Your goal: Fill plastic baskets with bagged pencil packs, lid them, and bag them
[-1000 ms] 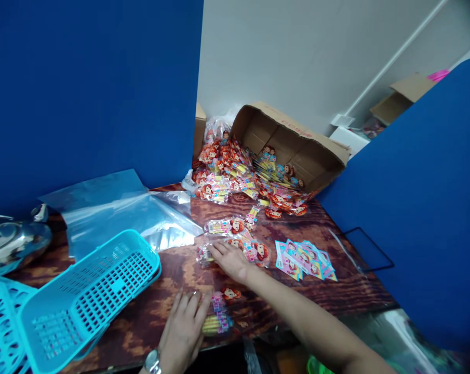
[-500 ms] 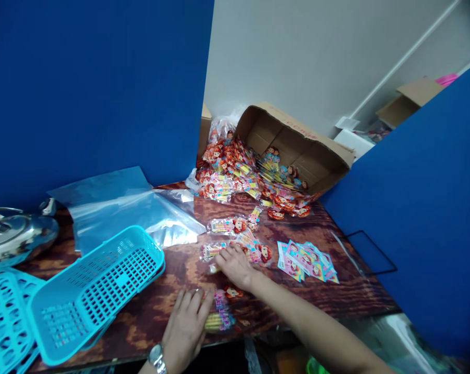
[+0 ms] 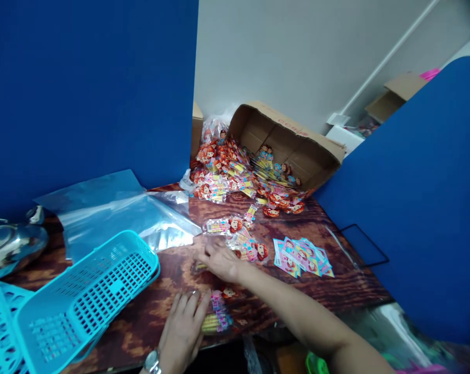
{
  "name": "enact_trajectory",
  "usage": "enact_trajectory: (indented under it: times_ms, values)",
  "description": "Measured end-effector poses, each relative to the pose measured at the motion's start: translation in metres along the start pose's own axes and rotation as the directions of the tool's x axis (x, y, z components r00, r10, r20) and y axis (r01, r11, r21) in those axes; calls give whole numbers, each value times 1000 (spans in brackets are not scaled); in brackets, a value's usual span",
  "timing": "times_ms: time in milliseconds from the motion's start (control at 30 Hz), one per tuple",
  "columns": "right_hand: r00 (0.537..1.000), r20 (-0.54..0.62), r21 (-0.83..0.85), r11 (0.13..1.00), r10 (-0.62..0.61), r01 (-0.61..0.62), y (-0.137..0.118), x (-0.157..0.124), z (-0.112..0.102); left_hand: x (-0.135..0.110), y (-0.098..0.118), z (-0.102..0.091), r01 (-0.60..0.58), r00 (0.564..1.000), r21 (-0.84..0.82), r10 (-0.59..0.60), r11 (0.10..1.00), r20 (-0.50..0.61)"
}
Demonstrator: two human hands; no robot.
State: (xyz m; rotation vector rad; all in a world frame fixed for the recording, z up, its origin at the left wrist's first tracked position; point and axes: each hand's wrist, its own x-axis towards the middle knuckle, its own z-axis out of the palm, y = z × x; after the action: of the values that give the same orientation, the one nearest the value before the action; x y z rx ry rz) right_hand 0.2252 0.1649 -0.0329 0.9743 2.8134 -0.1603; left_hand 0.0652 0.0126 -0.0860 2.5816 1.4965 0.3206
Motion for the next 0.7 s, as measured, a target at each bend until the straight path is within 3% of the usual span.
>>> enact_trajectory:
  times_ms: [100, 200, 333, 533, 700]
  values:
    - [995, 79, 32, 997, 64, -67, 15, 3, -10, 0, -1, 2, -4, 1000, -6, 4, 1000, -3]
    - [985, 95, 16, 989, 147, -149, 48, 13, -22, -1, -3, 4, -15, 1000, -8, 15, 1000, -16]
    - [991, 69, 9, 993, 113, -114, 81, 29, -23, -2, -3, 7, -7, 999, -12, 6, 1000, -44]
    - [995, 76, 4, 998, 58, -58, 75, 25, -9, -1, -1, 6, 18, 1000, -25, -19, 1000, -9]
    - [995, 95, 20, 1000, -2, 0, 73, 21, -11, 0, -4, 4, -13, 1000, -19, 13, 1000, 16]
